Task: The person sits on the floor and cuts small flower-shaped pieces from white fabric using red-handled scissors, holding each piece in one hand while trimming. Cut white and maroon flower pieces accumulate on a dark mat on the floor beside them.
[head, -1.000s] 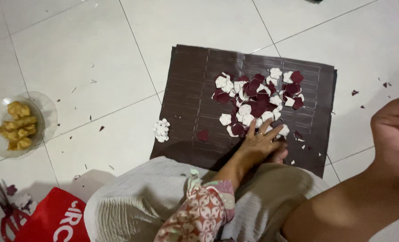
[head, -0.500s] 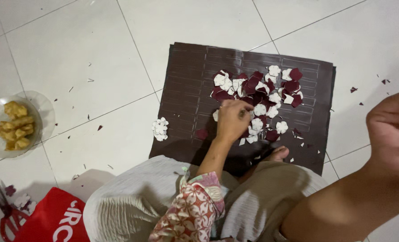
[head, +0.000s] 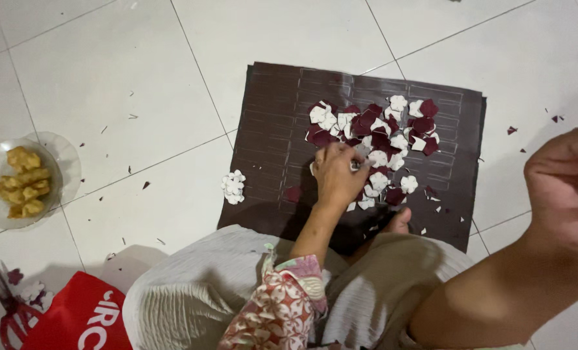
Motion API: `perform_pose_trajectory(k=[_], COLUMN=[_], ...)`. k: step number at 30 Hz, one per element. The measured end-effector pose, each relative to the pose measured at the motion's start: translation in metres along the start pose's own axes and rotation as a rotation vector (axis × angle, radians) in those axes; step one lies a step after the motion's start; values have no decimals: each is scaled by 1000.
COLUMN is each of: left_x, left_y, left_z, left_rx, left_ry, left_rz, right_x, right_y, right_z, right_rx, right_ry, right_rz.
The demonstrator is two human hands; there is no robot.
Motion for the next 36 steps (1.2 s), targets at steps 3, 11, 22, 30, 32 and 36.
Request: perform_pose_trajectory(k=[3,11,22,30,32,36], left_x=[22,115,234,237,233,230], left_y=[-4,8,36,24,25,34], left_z=[8,50,-3,-50,-59,-66], left_rx=[62,234,229,203,237,239], left_ry=[318,1488,1451,1424,1477,1361], left_rz=[72,-163,194,300,292,240], right_x=[11,-33,-36,17,21,13], right_y=[-1,-15,17,24,26,24], right_z=[-1,80,279,304,309,317], right_rx=[-12,19,-482,-551,-586,-509], right_ry=[175,687,1644,1586,1507,1471], right_rz=[-78,56,-250,-417,-426,-333])
Point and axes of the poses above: each hand's wrist, its own y-axis away from the middle knuckle, its own x-axis out of the back of the hand, z = x × y, the point moved 8 cm from there along -y, towards the middle knuckle, and after that the axes turned 1 degree about -z, right-handed, at the moved point
